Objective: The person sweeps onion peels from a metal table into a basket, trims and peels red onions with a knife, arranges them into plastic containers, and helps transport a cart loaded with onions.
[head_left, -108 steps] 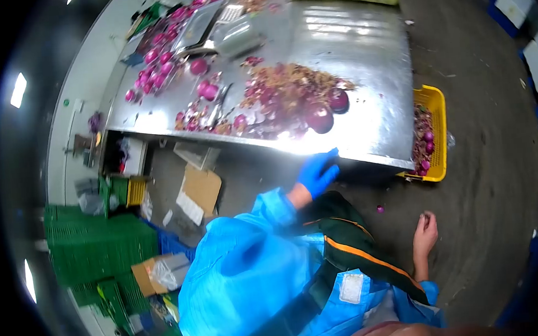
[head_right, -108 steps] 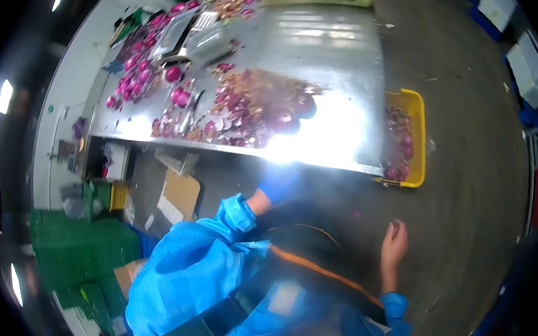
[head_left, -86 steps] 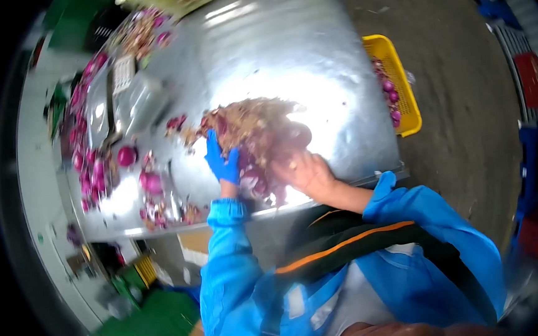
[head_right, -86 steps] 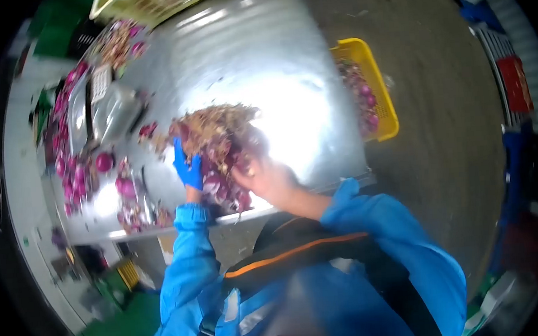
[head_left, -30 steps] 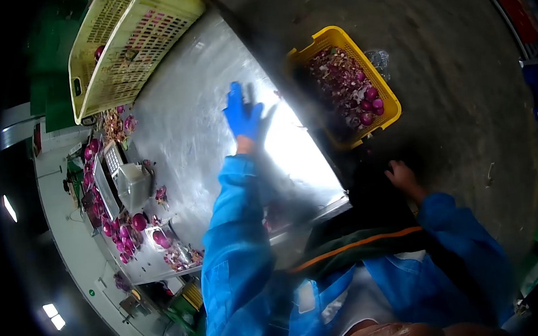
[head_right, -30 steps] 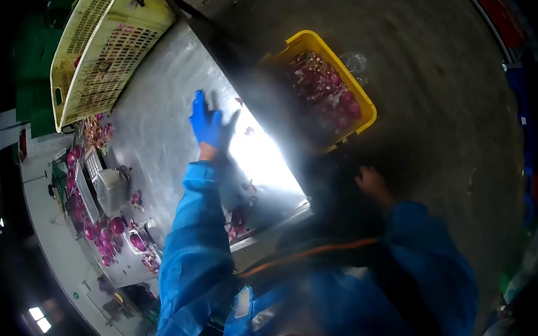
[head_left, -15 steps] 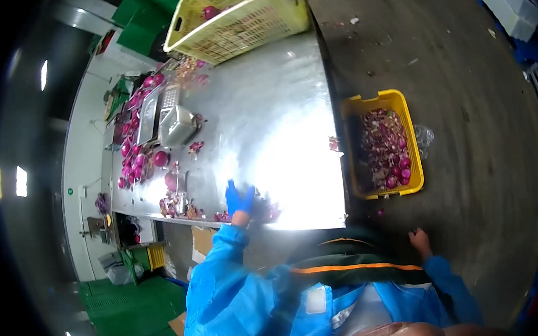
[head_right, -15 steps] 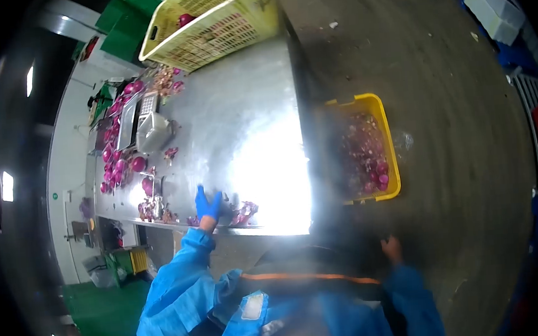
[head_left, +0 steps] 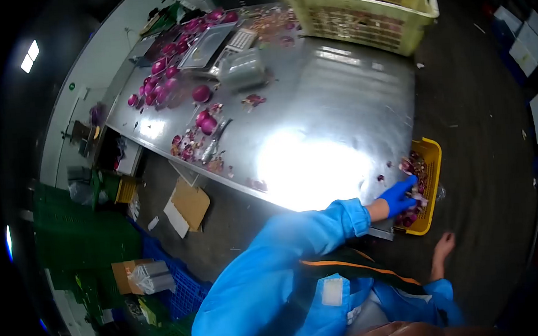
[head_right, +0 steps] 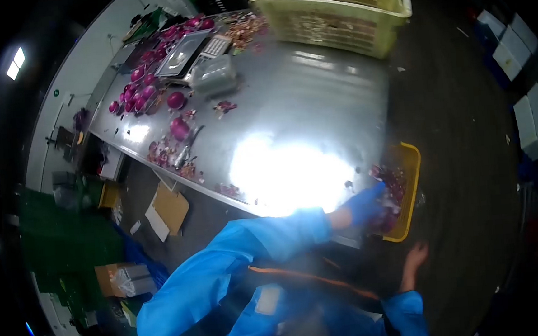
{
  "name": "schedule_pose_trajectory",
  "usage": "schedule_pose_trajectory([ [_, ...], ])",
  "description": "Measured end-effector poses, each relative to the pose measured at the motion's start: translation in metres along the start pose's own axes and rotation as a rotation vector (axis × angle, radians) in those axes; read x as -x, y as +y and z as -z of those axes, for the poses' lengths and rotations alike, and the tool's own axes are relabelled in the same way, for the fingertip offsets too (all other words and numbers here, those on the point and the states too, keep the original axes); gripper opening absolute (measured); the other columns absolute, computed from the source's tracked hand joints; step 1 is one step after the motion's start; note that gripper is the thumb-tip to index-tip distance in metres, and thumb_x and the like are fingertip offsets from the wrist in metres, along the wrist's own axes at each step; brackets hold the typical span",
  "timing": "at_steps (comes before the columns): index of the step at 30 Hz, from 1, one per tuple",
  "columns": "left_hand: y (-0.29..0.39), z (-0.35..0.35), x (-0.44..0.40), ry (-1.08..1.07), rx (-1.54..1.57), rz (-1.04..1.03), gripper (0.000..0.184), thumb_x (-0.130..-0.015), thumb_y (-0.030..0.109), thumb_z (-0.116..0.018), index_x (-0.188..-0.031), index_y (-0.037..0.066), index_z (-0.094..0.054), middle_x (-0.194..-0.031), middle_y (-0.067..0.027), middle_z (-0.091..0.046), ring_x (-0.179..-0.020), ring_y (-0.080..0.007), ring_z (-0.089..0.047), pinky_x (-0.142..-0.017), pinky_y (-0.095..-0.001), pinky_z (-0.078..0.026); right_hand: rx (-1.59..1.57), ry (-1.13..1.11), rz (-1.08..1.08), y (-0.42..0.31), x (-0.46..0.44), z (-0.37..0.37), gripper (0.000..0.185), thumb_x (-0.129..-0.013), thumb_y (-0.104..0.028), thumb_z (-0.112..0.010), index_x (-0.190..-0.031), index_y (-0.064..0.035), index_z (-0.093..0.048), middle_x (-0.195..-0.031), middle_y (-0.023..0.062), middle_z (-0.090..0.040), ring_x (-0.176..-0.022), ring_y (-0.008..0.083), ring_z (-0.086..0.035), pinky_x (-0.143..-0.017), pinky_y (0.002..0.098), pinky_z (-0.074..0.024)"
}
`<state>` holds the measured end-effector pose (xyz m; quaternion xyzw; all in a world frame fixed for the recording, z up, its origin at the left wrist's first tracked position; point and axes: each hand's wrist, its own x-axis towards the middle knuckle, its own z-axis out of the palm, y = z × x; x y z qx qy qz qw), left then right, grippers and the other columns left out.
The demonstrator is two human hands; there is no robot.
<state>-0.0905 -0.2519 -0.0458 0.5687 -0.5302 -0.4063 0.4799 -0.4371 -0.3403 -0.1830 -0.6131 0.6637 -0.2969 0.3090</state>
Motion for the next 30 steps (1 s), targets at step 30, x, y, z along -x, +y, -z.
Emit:
schedule_pose_trajectory([
  [30, 0.002, 0.364, 0.22, 0.753, -0.036, 0.318, 0.032, -0.099, 0.017, -0.055, -0.127, 0.003, -0.058, -0.114, -0.0118, -0.065, -0.105, -0.0197, -0.063, -0.092, -0.0325, -0.051, 0.631, 0.098, 1.073, -0.737, -0.255, -0.388, 0.042, -0.094, -0.04, -0.059, -0.119, -0.0059, -0.059, -0.107, 0.0164, -0.064, -0.092, 0.0347, -0.062, -0.071, 0.0515, -0.0506],
])
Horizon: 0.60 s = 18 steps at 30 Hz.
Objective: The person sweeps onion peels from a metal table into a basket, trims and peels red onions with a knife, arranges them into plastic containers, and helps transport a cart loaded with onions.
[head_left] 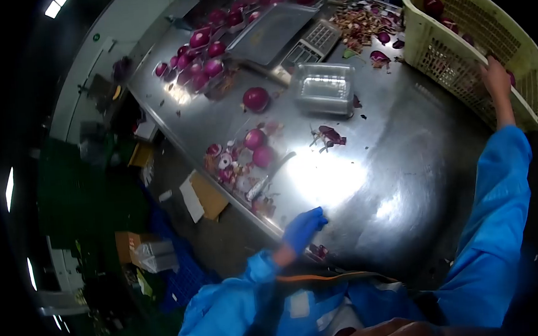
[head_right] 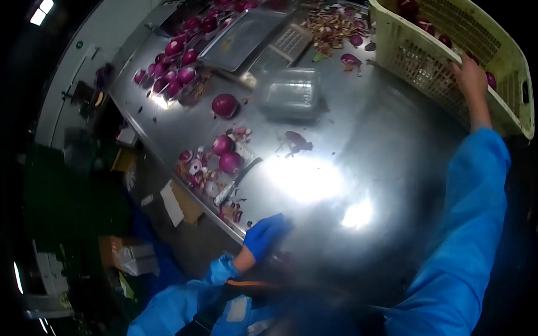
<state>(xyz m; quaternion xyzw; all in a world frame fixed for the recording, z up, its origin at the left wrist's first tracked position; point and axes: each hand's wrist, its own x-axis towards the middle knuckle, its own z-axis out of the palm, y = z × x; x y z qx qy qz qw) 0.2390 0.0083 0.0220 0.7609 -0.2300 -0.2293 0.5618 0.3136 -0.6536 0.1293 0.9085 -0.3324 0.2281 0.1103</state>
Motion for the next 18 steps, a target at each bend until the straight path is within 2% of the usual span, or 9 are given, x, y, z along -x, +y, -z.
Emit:
schedule_pose_trajectory([
  [3, -0.004, 0.015, -0.011, -0.022, -0.095, -0.073, 0.033, -0.1, 0.015, -0.053, -0.128, -0.001, -0.057, -0.112, -0.0111, -0.066, -0.1, -0.0161, -0.063, -0.089, -0.0296, -0.052, 0.111, 0.065, 0.04, 0.0, 0.014, 0.0, 0.034, -0.094, -0.041, -0.059, -0.101, -0.0078, -0.06, -0.092, 0.0146, -0.064, -0.081, 0.0337, -0.062, -0.064, 0.0498, -0.0487],
  [6, 0.02, 0.043, -0.013, 0.098, 0.083, 0.002, 0.033, -0.099, 0.014, -0.054, -0.127, -0.001, -0.058, -0.113, -0.0118, -0.066, -0.096, -0.0177, -0.065, -0.087, -0.0301, -0.053, 0.157, 0.258, 0.047, -0.029, 0.052, 0.021, 0.03, -0.094, -0.041, -0.06, -0.087, -0.0115, -0.057, -0.078, 0.011, -0.059, -0.067, 0.0315, -0.058, -0.058, 0.0466, -0.0468],
  [7, 0.021, 0.058, -0.017, 0.127, -0.02, -0.044, 0.033, -0.098, 0.014, -0.055, -0.127, -0.001, -0.058, -0.113, -0.0127, -0.066, -0.093, -0.0188, -0.066, -0.086, -0.0304, -0.053, 0.179, 0.195, 0.031, -0.042, 0.068, 0.033, 0.029, -0.094, -0.04, -0.061, -0.087, -0.0119, -0.057, -0.077, 0.0106, -0.059, -0.065, 0.0316, -0.058, -0.057, 0.0458, -0.0466],
  [8, 0.008, 0.076, -0.025, 0.15, -0.317, -0.357, 0.032, -0.095, 0.015, -0.059, -0.125, 0.003, -0.061, -0.113, -0.0141, -0.066, -0.089, -0.0219, -0.067, -0.083, -0.0313, -0.053, 0.204, 0.133, 0.011, -0.057, 0.085, 0.05, 0.028, -0.093, -0.039, -0.062, -0.087, -0.0122, -0.057, -0.076, 0.0102, -0.059, -0.064, 0.0317, -0.058, -0.056, 0.045, -0.0465],
  [10, 0.002, 0.102, -0.03, 0.184, -0.197, -0.146, 0.027, -0.088, 0.014, -0.063, -0.115, 0.01, -0.067, -0.118, -0.0138, -0.064, -0.095, -0.0261, -0.066, -0.083, -0.0329, -0.053, 0.247, 0.078, -0.016, -0.091, 0.126, 0.082, 0.026, -0.089, -0.034, -0.067, -0.088, -0.0099, -0.057, -0.08, 0.0108, -0.062, -0.07, 0.0326, -0.061, -0.056, 0.045, -0.0469],
  [13, -0.016, 0.15, -0.045, 0.167, -0.326, -0.217, 0.028, -0.096, 0.013, -0.055, -0.122, 0.003, -0.061, -0.117, -0.0119, -0.064, -0.099, -0.0224, -0.065, -0.087, -0.0312, -0.052, 0.237, 0.094, 0.042, -0.128, 0.185, 0.125, 0.028, -0.094, -0.035, -0.063, -0.108, -0.0114, -0.062, -0.082, 0.0084, -0.062, -0.068, 0.0292, -0.059, -0.055, 0.0427, -0.0452],
  [15, -0.027, 0.178, -0.056, 0.164, -0.36, -0.309, 0.031, -0.101, 0.014, -0.05, -0.127, -0.002, -0.057, -0.115, -0.0114, -0.065, -0.101, -0.0206, -0.065, -0.088, -0.031, -0.051, 0.181, 0.089, 0.017, -0.162, 0.221, 0.161, 0.027, -0.086, -0.031, -0.068, -0.096, -0.0078, -0.059, -0.084, 0.0112, -0.063, -0.073, 0.0326, -0.062, -0.058, 0.0441, -0.0471],
  [16, -0.027, 0.191, -0.065, 0.161, -0.329, -0.322, 0.031, -0.101, 0.014, -0.05, -0.127, -0.002, -0.057, -0.115, -0.0116, -0.065, -0.102, -0.0213, -0.065, -0.088, -0.0316, -0.051, 0.157, 0.088, -0.007, -0.178, 0.237, 0.175, 0.028, -0.082, -0.029, -0.071, -0.09, -0.006, -0.057, -0.085, 0.0126, -0.063, -0.076, 0.0344, -0.063, -0.06, 0.0448, -0.048],
  [18, -0.021, 0.215, -0.086, 0.096, 0.256, -0.081, 0.033, -0.102, 0.015, -0.05, -0.129, -0.003, -0.055, -0.115, -0.0143, -0.065, -0.106, -0.0237, -0.064, -0.09, -0.0345, -0.051, 0.148, 0.1, -0.052, -0.2, 0.266, 0.194, 0.029, -0.079, -0.027, -0.073, -0.092, -0.0068, -0.058, -0.088, 0.0125, -0.064, -0.077, 0.0348, -0.063, -0.062, 0.0448, -0.048],
])
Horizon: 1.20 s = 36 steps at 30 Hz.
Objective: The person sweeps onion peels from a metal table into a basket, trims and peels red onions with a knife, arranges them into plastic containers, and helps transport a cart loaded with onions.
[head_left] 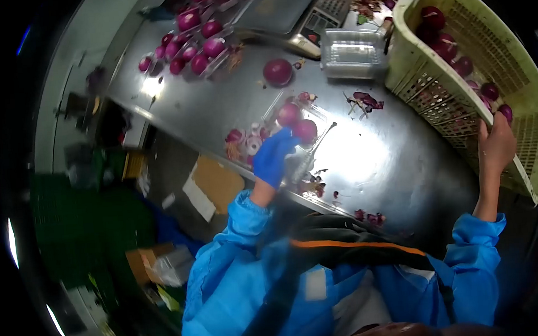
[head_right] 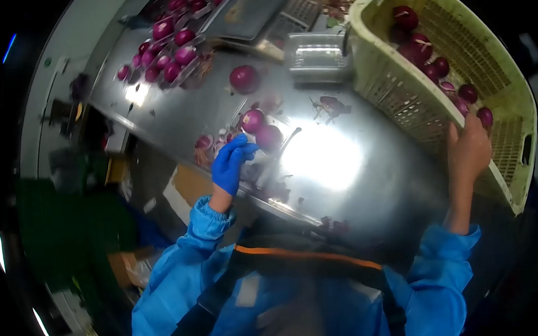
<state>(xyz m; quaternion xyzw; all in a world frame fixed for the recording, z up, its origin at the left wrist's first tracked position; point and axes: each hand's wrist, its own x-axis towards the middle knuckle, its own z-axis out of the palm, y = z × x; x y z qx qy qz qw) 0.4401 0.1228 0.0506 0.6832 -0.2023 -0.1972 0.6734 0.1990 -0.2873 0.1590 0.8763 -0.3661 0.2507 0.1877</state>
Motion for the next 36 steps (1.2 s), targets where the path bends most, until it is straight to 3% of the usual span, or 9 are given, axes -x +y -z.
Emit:
schedule_pose_trajectory([
  [7, 0.02, 0.047, -0.068, -0.153, -0.043, 0.016, 0.032, -0.1, 0.015, -0.052, -0.126, -0.002, -0.058, -0.117, -0.0101, -0.065, -0.098, -0.0186, -0.064, -0.087, -0.0308, -0.051, -0.014, -0.104, -0.193, -0.052, 0.063, 0.074, 0.05, -0.062, -0.017, -0.082, -0.104, -0.0082, -0.058, -0.098, 0.0125, -0.058, -0.095, 0.0331, -0.056, -0.082, 0.0443, -0.0431],
  [11, 0.026, 0.046, -0.107, -0.258, -0.104, -0.086, 0.032, -0.102, 0.018, -0.049, -0.127, -0.001, -0.056, -0.117, -0.0117, -0.064, -0.101, -0.0205, -0.065, -0.087, -0.0321, -0.051, 0.079, 0.053, -0.14, -0.109, 0.076, 0.099, 0.07, -0.065, -0.017, -0.081, -0.13, -0.0104, -0.055, -0.107, 0.0157, -0.052, -0.1, 0.0352, -0.051, -0.091, 0.05, -0.0415],
  [15, 0.039, 0.03, -0.12, -0.247, -0.142, -0.149, 0.031, -0.103, 0.016, -0.046, -0.127, -0.001, -0.055, -0.118, -0.0146, -0.063, -0.104, -0.0239, -0.065, -0.086, -0.034, -0.052, -0.547, 0.033, -0.023, -0.182, 0.114, 0.049, 0.034, -0.075, -0.026, -0.074, -0.1, -0.0062, -0.062, -0.091, 0.0138, -0.057, -0.088, 0.0328, -0.056, -0.078, 0.046, -0.0433],
  [16, 0.042, 0.024, -0.123, -0.263, -0.143, -0.181, 0.03, -0.103, 0.015, -0.045, -0.127, -0.001, -0.055, -0.119, -0.0151, -0.063, -0.104, -0.0246, -0.065, -0.086, -0.0344, -0.052, -0.617, -0.334, -0.012, -0.202, 0.109, 0.043, 0.027, -0.079, -0.028, -0.073, -0.09, -0.0065, -0.061, -0.09, 0.0143, -0.059, -0.086, 0.0303, -0.058, -0.074, 0.0428, -0.0456],
  [17, 0.048, 0.017, -0.127, -0.28, -0.147, -0.21, 0.03, -0.103, 0.014, -0.045, -0.127, -0.002, -0.055, -0.119, -0.0155, -0.063, -0.104, -0.0252, -0.065, -0.086, -0.0348, -0.052, -0.861, -0.368, -0.099, -0.226, 0.124, 0.008, 0.027, -0.082, -0.031, -0.071, -0.083, -0.0058, -0.06, -0.08, 0.0135, -0.062, -0.075, 0.0297, -0.061, -0.067, 0.0407, -0.0481],
  [19, 0.077, -0.01, -0.139, -0.378, -0.17, -0.365, 0.03, -0.102, 0.013, -0.045, -0.124, -0.004, -0.056, -0.118, -0.0174, -0.063, -0.101, -0.0271, -0.066, -0.086, -0.0359, -0.053, -0.87, -0.634, -0.057, -0.257, 0.143, -0.025, 0.033, -0.093, -0.038, -0.057, -0.085, -0.0067, -0.065, -0.078, 0.0141, -0.064, -0.073, 0.0318, -0.064, -0.065, 0.0441, -0.0501],
  [23, 0.145, -0.076, -0.168, -0.578, -0.263, -0.642, 0.029, -0.1, 0.014, -0.049, -0.118, -0.006, -0.061, -0.109, -0.0179, -0.066, -0.093, -0.0268, -0.067, -0.085, -0.036, -0.052, -0.932, -0.783, 0.22, -0.29, 0.17, -0.054, 0.031, -0.092, -0.033, -0.056, -0.093, -0.0027, -0.063, -0.073, 0.0156, -0.064, -0.071, 0.0334, -0.065, -0.061, 0.0449, -0.0529],
  [27, 0.2, -0.179, -0.19, -0.927, -0.416, -0.994, 0.028, -0.092, 0.005, -0.056, -0.118, -0.003, -0.063, -0.1, -0.0154, -0.069, -0.082, -0.0267, -0.065, -0.078, -0.0357, -0.051, -1.109, -0.846, 0.066, -0.325, 0.185, -0.072, 0.028, -0.089, -0.026, -0.058, -0.094, 0.0016, -0.062, -0.072, 0.0183, -0.065, -0.069, 0.0388, -0.066, -0.063, 0.0485, -0.053],
  [36, 0.128, -0.413, -0.22, -1.376, -1.006, -0.974, 0.031, -0.089, 0.016, -0.064, -0.12, 0.01, -0.064, -0.111, -0.0152, -0.065, -0.1, -0.0316, -0.065, -0.087, -0.0367, -0.051, -1.404, -0.965, -0.13, -0.307, 0.162, -0.068, 0.023, -0.083, -0.02, -0.059, -0.094, -0.0009, -0.061, -0.09, 0.0236, -0.065, -0.087, 0.0384, -0.065, -0.077, 0.0518, -0.0495],
])
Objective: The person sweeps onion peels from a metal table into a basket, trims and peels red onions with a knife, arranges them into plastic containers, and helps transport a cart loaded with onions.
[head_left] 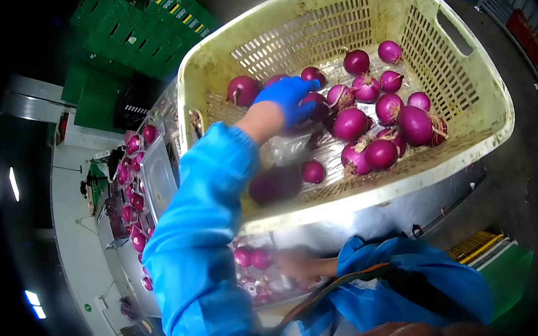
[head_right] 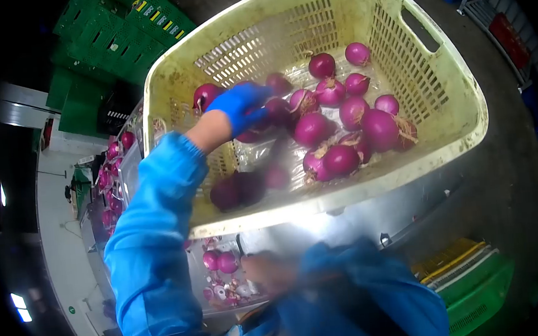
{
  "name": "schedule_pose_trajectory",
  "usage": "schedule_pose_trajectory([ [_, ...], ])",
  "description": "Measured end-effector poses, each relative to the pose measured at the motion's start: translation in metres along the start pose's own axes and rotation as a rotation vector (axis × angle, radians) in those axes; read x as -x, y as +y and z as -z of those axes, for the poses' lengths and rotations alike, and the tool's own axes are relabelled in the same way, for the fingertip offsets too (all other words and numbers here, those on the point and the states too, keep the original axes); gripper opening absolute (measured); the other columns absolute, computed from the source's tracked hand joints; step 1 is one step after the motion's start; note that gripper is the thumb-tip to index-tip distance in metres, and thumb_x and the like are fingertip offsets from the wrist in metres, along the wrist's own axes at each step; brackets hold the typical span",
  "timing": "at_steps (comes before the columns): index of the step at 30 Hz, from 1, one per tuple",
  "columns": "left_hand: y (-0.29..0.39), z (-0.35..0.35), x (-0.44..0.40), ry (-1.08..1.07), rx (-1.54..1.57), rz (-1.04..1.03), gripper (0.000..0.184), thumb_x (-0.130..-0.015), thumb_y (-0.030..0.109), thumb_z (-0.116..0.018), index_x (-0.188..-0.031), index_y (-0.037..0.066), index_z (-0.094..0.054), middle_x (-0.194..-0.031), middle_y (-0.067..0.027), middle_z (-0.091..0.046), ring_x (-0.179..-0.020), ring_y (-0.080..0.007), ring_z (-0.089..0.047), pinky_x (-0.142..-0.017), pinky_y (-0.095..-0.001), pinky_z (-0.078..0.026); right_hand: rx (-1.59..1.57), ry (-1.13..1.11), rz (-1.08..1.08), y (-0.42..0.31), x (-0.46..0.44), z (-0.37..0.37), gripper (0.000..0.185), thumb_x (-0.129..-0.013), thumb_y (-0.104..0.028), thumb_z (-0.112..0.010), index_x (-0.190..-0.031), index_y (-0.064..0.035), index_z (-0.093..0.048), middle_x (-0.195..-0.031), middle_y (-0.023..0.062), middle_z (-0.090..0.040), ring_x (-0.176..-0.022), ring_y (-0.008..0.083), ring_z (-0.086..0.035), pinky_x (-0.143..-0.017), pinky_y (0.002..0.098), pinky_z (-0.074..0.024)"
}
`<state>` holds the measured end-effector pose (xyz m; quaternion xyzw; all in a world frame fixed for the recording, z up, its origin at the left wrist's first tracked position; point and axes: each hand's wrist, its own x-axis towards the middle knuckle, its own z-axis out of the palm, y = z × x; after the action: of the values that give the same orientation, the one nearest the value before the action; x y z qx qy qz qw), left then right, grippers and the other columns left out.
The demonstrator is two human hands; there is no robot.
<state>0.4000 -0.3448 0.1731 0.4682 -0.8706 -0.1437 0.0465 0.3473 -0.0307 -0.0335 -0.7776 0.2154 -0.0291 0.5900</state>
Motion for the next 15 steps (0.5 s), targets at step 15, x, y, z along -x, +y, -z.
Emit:
schedule_pose_trajectory([
  [15, -0.078, -0.105, -0.152, -0.427, -0.412, 0.312, 0.042, -0.088, 0.042, -0.056, -0.123, 0.021, -0.063, -0.13, -0.0134, -0.06, -0.114, -0.0351, -0.06, -0.094, -0.0421, -0.05, -0.124, 0.223, -0.065, 0.044, 0.058, 0.078, 0.03, -0.088, -0.025, -0.058, -0.109, -0.0033, -0.06, -0.098, 0.0235, -0.065, -0.088, 0.0383, -0.064, -0.078, 0.0493, -0.05],
])
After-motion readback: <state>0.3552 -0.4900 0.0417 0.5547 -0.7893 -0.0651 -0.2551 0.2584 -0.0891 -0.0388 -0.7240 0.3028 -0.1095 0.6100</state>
